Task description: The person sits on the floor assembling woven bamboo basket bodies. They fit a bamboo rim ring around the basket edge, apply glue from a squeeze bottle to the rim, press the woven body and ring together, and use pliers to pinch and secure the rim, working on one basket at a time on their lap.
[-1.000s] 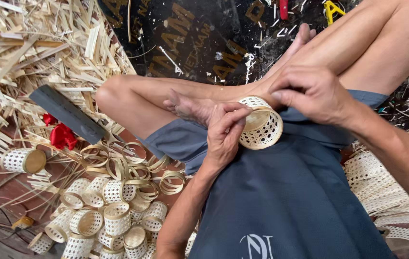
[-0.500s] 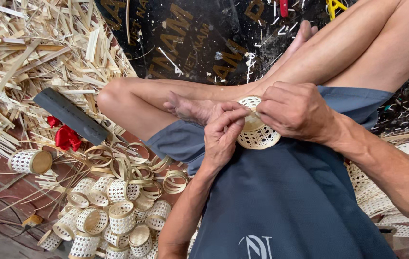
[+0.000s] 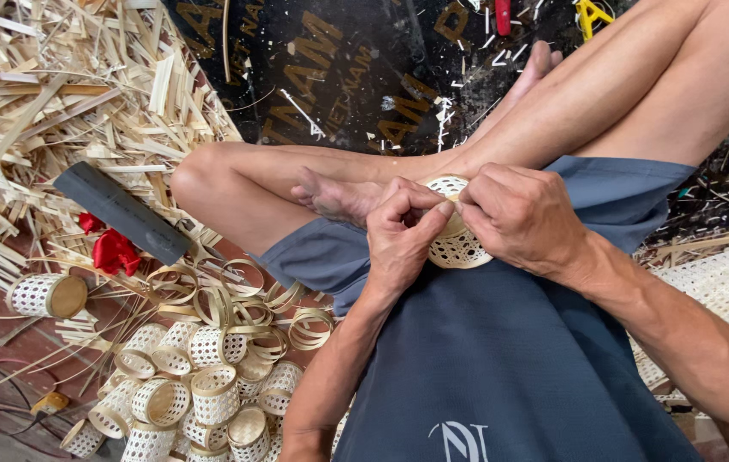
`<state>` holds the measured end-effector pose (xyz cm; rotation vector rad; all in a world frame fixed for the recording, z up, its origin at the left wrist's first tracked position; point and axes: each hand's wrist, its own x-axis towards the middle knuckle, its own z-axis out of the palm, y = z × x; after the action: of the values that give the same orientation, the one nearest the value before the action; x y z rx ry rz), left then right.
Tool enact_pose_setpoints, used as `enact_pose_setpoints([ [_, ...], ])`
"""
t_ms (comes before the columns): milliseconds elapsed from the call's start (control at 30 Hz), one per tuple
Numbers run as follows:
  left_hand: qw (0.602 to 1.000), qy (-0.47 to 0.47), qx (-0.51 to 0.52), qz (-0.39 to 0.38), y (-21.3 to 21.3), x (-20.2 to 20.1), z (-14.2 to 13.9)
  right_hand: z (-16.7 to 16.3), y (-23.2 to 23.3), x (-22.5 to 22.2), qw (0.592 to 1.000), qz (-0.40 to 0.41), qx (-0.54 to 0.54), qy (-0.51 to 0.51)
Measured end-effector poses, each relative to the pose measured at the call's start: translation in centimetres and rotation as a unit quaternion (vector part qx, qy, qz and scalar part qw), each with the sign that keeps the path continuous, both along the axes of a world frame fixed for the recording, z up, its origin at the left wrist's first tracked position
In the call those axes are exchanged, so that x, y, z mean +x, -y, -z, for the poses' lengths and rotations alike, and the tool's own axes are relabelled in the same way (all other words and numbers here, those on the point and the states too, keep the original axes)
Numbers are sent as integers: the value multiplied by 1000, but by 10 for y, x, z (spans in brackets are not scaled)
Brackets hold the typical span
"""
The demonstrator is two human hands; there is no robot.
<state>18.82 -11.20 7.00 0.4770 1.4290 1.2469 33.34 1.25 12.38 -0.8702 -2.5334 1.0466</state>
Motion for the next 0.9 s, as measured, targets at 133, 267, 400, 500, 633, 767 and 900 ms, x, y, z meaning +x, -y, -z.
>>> enact_pose_setpoints([
  [133, 1000, -8, 10, -4, -1, -1, 2, -3, 8, 3, 994, -38, 102, 18],
  [267, 1000, -21, -4, 5, -3, -2, 4, -10, 4, 12, 974, -118, 191, 27],
  [400, 999, -21, 26, 31, -4, -4, 3, -2, -28, 13, 993, -102, -58, -10],
  [500, 999, -20, -7, 38, -4, -4, -1, 12, -47, 3, 936, -67, -341, 56],
  [633, 997, -73, -3, 37, -7, -2, -8, 25, -53, -4, 910, -101, -371, 158],
  [767, 998, -55, -10, 37, -6, -8, -15, 31, -40, 6, 972, -133, -186, 50],
  [900, 981, -163, 63, 84, 1, -20, -28, 30, -42, 33, 931, 11, -365, 24],
])
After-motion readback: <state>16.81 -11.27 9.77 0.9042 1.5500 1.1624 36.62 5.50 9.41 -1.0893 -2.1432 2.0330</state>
